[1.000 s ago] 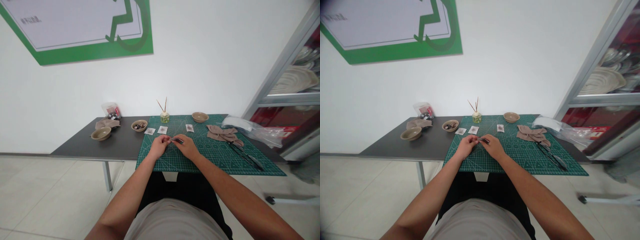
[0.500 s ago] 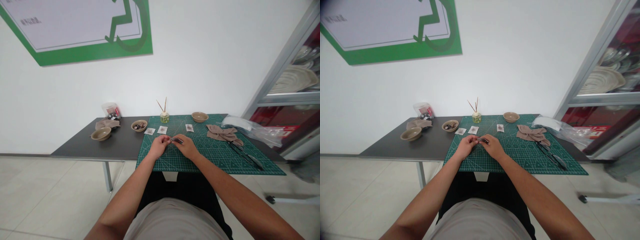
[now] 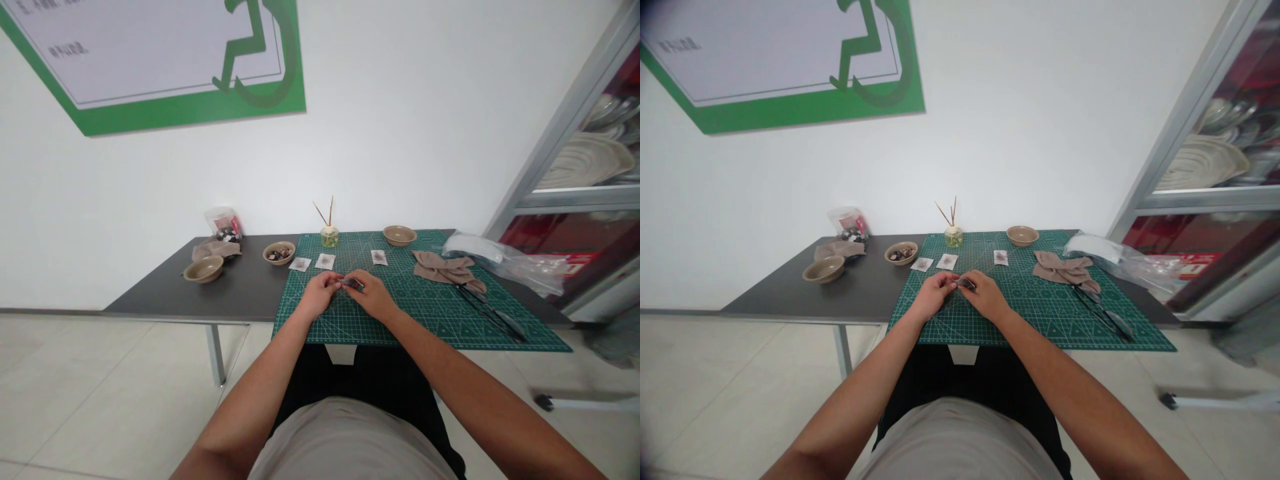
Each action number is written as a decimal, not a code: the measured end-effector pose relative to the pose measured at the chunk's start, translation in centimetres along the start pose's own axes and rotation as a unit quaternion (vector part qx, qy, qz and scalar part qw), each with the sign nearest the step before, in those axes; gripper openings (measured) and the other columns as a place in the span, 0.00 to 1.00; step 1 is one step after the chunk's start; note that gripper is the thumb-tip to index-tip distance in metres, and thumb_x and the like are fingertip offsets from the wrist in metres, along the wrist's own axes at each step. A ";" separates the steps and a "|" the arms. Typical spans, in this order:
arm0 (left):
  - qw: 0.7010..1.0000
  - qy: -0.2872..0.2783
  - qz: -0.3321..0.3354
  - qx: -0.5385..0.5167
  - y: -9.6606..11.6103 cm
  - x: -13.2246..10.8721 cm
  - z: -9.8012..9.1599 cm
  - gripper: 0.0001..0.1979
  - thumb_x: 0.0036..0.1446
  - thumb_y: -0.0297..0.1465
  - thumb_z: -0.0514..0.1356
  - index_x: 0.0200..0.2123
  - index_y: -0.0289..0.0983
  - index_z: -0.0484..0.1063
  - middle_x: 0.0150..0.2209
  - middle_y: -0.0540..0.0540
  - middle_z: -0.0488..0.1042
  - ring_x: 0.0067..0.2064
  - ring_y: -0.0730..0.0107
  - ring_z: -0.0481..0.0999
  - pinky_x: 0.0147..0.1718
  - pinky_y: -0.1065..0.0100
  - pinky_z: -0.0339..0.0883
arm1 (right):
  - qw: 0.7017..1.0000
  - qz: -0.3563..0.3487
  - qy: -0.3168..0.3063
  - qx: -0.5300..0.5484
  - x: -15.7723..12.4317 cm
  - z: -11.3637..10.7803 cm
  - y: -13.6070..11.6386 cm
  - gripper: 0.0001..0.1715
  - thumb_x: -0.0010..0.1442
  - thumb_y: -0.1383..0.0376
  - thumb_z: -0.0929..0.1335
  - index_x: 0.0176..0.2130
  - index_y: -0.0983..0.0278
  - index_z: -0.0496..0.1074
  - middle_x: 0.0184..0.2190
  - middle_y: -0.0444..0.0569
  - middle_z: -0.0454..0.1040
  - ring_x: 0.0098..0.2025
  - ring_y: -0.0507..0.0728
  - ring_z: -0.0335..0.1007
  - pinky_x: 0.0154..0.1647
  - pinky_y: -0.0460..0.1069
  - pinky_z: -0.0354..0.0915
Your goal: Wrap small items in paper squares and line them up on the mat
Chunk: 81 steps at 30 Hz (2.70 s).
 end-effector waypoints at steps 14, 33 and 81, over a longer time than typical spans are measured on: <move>0.997 0.028 0.012 -0.066 -1.9 0.7 0.0 0.13 0.51 0.30 0.62 0.41 0.34 0.74 0.31 0.48 0.75 0.30 0.74 0.70 0.32 0.71 0.62 | 0.994 0.090 0.052 -0.030 -0.1 -0.9 0.8 0.08 0.58 0.59 0.68 0.33 0.61 0.73 0.30 0.46 0.76 0.33 0.56 0.72 0.37 0.50 0.64; 0.988 0.069 0.047 0.127 0.1 -0.5 -0.1 0.02 0.49 0.26 0.63 0.29 0.36 0.75 0.28 0.50 0.76 0.31 0.72 0.73 0.33 0.70 0.65 | 0.984 0.167 -0.026 0.060 0.1 0.2 2.3 0.10 0.57 0.58 0.67 0.35 0.62 0.74 0.26 0.44 0.76 0.27 0.54 0.73 0.32 0.49 0.65; 0.990 0.067 0.055 0.110 -0.1 -0.4 0.0 0.01 0.50 0.27 0.59 0.29 0.36 0.71 0.24 0.53 0.69 0.27 0.75 0.67 0.28 0.72 0.59 | 0.999 -0.003 -0.012 -0.036 -0.1 0.2 -0.1 0.15 0.60 0.70 0.63 0.44 0.60 0.74 0.42 0.50 0.75 0.45 0.57 0.71 0.49 0.53 0.65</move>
Point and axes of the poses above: each hand's wrist, its own x-axis towards the middle knuckle, its own z-axis out of the palm, y = z × x, the point moved 6 cm from there along x, towards the middle knuckle
